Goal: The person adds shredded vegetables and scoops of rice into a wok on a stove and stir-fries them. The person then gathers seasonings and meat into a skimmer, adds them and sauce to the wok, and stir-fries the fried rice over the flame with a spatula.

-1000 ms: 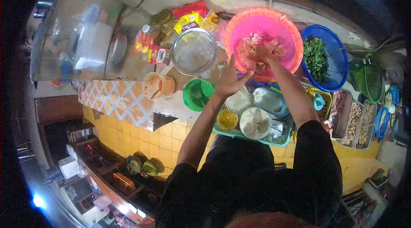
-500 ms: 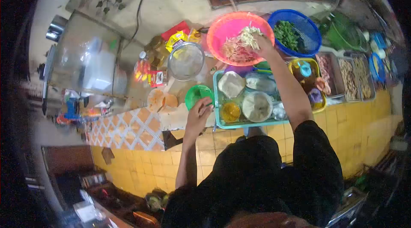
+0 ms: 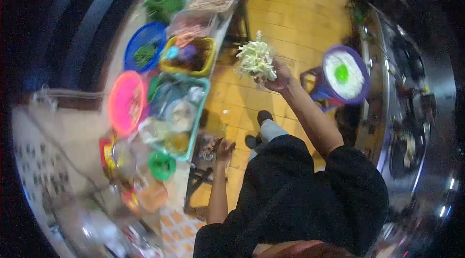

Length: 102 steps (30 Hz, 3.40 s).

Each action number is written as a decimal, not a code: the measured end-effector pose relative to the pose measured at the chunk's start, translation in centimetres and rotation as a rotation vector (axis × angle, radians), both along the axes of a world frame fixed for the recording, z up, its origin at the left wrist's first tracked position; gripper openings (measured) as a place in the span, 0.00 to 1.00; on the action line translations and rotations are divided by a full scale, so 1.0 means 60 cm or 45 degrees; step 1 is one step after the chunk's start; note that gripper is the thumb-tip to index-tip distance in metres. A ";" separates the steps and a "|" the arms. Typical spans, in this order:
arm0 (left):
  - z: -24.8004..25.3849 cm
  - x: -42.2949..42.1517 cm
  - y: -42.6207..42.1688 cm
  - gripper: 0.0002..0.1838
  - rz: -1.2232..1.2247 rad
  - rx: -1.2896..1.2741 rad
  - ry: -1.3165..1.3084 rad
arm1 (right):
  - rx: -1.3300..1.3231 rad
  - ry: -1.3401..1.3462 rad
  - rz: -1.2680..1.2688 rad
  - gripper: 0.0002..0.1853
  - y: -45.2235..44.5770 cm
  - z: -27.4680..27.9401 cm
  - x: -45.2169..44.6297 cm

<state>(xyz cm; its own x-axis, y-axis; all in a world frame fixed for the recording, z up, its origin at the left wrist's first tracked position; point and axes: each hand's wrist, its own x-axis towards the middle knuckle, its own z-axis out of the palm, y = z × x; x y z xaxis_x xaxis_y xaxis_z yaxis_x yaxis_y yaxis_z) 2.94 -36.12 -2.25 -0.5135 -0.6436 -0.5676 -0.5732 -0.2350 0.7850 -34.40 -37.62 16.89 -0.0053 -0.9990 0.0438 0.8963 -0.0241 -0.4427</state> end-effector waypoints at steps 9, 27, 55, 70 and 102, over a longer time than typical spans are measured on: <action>-0.186 -0.037 0.068 0.18 -0.856 0.072 -0.688 | 0.421 -0.068 -1.922 0.23 0.747 0.082 -0.278; -0.031 -0.823 0.278 0.26 -0.949 -0.021 -0.057 | 1.711 1.029 -2.450 0.26 1.680 -0.120 -0.564; -0.160 -0.988 0.357 0.55 -0.630 -0.405 -0.245 | 1.250 2.208 -0.021 0.27 0.661 -0.328 -0.761; -0.161 -0.983 0.365 0.59 -0.573 -0.478 -0.173 | 1.320 2.736 0.071 0.15 0.501 -0.495 -0.813; -0.152 -1.006 0.348 0.58 -0.639 -0.504 -0.065 | 1.598 1.848 -0.840 0.32 0.633 -0.510 -0.678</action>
<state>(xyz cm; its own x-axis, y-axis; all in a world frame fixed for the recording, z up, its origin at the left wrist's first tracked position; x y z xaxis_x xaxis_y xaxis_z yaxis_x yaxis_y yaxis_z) -57.44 -15.23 -11.38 -0.7852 -0.4979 -0.3682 -0.5773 0.3734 0.7262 -75.08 0.38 -13.70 -0.9141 -0.3362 -0.2268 -0.0801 0.6979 -0.7117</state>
